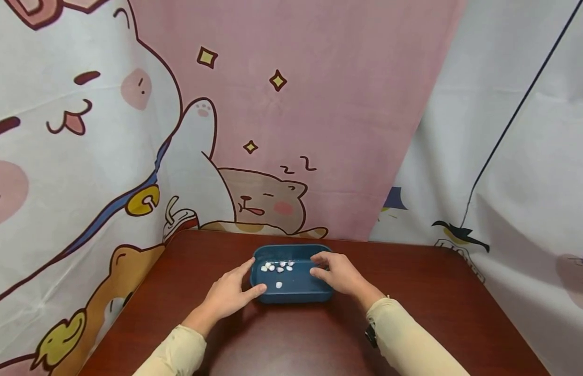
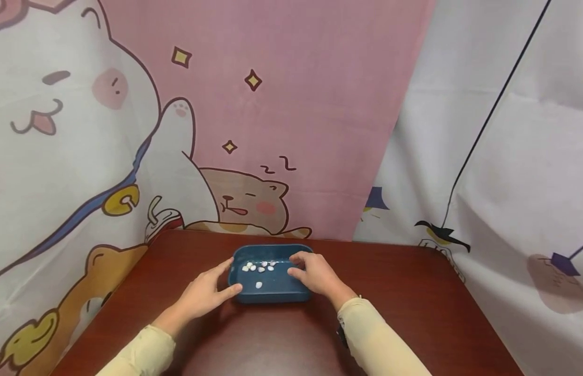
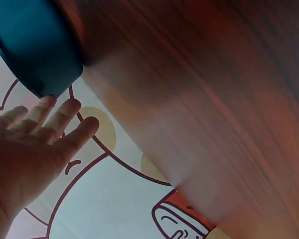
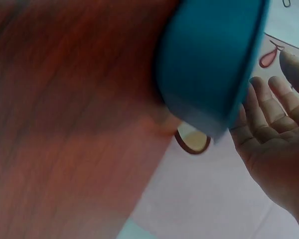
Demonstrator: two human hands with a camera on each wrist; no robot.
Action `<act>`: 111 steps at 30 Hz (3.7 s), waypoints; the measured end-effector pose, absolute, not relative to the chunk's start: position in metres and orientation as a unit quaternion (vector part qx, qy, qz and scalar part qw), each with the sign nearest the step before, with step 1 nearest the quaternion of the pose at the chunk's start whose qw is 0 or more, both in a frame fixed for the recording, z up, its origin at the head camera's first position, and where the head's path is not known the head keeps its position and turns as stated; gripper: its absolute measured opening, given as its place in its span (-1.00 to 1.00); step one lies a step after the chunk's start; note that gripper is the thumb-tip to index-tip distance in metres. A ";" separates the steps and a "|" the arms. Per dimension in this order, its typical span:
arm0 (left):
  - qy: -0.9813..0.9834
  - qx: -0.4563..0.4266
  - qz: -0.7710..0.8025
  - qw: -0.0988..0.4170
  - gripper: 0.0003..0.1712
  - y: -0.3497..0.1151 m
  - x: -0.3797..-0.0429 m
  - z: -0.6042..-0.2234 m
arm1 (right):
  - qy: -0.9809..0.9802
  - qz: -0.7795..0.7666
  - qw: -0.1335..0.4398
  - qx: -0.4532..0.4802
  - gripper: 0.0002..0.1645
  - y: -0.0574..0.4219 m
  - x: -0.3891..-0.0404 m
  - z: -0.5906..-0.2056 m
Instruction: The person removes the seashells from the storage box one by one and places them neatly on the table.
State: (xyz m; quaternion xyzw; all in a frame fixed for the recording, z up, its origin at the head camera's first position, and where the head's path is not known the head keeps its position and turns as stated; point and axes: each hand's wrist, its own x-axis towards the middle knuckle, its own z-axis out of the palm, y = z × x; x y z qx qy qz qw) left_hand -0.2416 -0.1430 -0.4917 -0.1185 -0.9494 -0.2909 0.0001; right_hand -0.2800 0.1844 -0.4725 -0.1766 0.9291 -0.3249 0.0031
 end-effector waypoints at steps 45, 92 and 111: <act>-0.939 -0.106 -0.327 -0.032 0.08 -0.143 -0.251 -0.510 | 0.934 -0.310 0.062 -0.166 -0.59 0.124 -0.318 -0.508; -0.931 -0.108 -0.346 -0.043 0.10 -0.143 -0.251 -0.507 | 0.959 -0.230 0.046 -0.159 -0.94 0.108 -0.331 -0.515; -0.928 -0.104 -0.355 -0.045 0.07 -0.143 -0.248 -0.507 | 0.941 -0.292 0.043 -0.166 -0.76 0.110 -0.332 -0.520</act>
